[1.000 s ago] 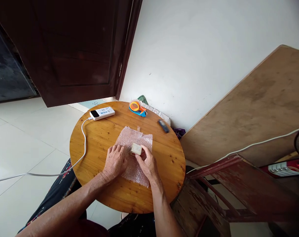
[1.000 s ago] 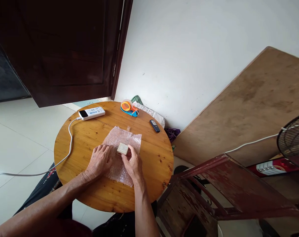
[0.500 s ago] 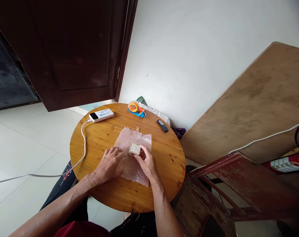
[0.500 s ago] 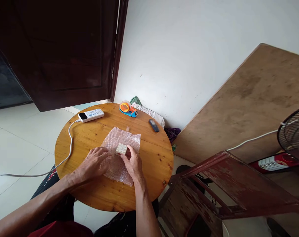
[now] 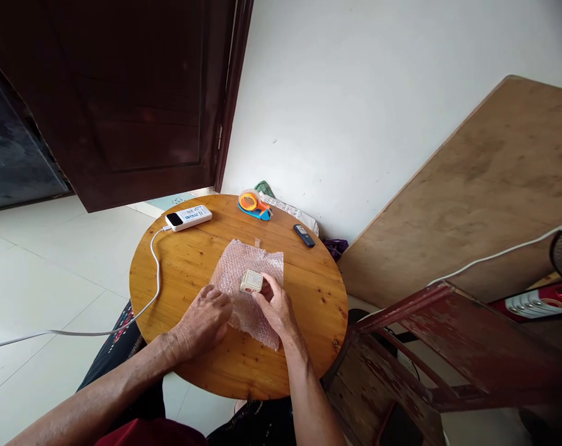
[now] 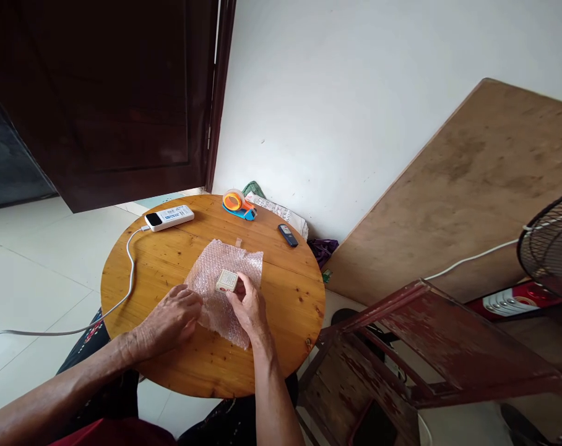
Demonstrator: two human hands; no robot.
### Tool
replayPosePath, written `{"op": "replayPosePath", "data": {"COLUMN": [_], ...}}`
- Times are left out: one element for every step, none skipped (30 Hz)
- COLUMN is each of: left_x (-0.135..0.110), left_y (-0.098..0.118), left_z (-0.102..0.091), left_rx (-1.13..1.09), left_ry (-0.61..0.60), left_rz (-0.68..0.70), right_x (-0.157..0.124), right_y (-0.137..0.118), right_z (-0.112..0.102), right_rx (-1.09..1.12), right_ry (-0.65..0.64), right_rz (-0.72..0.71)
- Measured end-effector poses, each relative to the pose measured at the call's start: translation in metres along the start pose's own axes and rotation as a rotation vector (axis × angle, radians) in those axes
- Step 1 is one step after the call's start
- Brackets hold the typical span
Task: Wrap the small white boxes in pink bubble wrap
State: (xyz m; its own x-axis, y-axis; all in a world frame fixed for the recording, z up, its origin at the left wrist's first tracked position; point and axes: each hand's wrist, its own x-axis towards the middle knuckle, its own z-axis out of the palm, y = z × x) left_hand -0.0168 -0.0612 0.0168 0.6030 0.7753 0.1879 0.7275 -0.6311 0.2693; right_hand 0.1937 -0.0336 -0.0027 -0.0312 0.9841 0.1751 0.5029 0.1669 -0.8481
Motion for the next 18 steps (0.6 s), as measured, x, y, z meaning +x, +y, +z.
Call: {"op": "replayPosePath", "data": {"left_x": [0.003,0.006,0.01,0.015,0.021,0.027,0.034,0.041,0.047,0.054,0.06,0.066,0.071,0.076,0.08,0.083,0.086,0.089], "left_y": [0.0,0.0,0.001,0.001,0.001,0.001,0.001,0.001,0.0,-0.001,-0.002,-0.004,-0.005,-0.007,-0.008,-0.01,-0.011,-0.012], "left_z": [-0.004,-0.008,-0.013,-0.018,-0.022,-0.026,-0.029,-0.031,-0.033,-0.034,-0.034,-0.033,-0.033,-0.032,-0.031,-0.03,-0.028,-0.027], "left_rx": [-0.022,-0.045,-0.057,-0.063,-0.062,-0.058,-0.047,-0.035,-0.022,-0.014,-0.011,-0.011,-0.018,-0.026,-0.035,-0.045,-0.054,-0.063], "left_ry": [0.018,0.044,0.082,0.112,0.137,0.15,0.157,0.154,0.147,0.138,0.129,0.121,0.112,0.105,0.1,0.099,0.1,0.105], "left_rz": [-0.015,-0.037,-0.058,-0.069,-0.086,-0.104,-0.127,-0.154,-0.184,-0.215,-0.245,-0.274,-0.299,-0.32,-0.337,-0.351,-0.362,-0.371], "right_x": [0.0,0.0,0.0,0.0,0.0,0.001,0.001,0.002,0.002,0.002,0.003,0.003,0.003,0.005,0.007,0.01,0.015,0.02], "right_y": [0.0,0.0,0.0,0.0,0.001,0.002,0.004,0.005,0.005,0.005,0.004,0.001,-0.003,-0.007,-0.012,-0.017,-0.021,-0.024], "right_z": [0.0,-0.001,-0.001,-0.002,-0.004,-0.006,-0.009,-0.013,-0.017,-0.022,-0.027,-0.032,-0.036,-0.04,-0.042,-0.044,-0.044,-0.043], "right_rx": [0.005,0.013,0.025,0.043,0.071,0.107,0.15,0.199,0.248,0.291,0.322,0.335,0.322,0.279,0.213,0.134,0.053,-0.022], "right_ry": [-0.006,-0.009,-0.009,-0.006,0.003,0.017,0.032,0.042,0.042,0.031,-0.001,-0.047,-0.091,-0.122,-0.135,-0.131,-0.114,-0.094], "right_rz": [-0.002,-0.004,-0.006,-0.004,0.002,0.013,0.032,0.058,0.084,0.1,0.105,0.096,0.077,0.054,0.035,0.019,0.005,-0.009]}}
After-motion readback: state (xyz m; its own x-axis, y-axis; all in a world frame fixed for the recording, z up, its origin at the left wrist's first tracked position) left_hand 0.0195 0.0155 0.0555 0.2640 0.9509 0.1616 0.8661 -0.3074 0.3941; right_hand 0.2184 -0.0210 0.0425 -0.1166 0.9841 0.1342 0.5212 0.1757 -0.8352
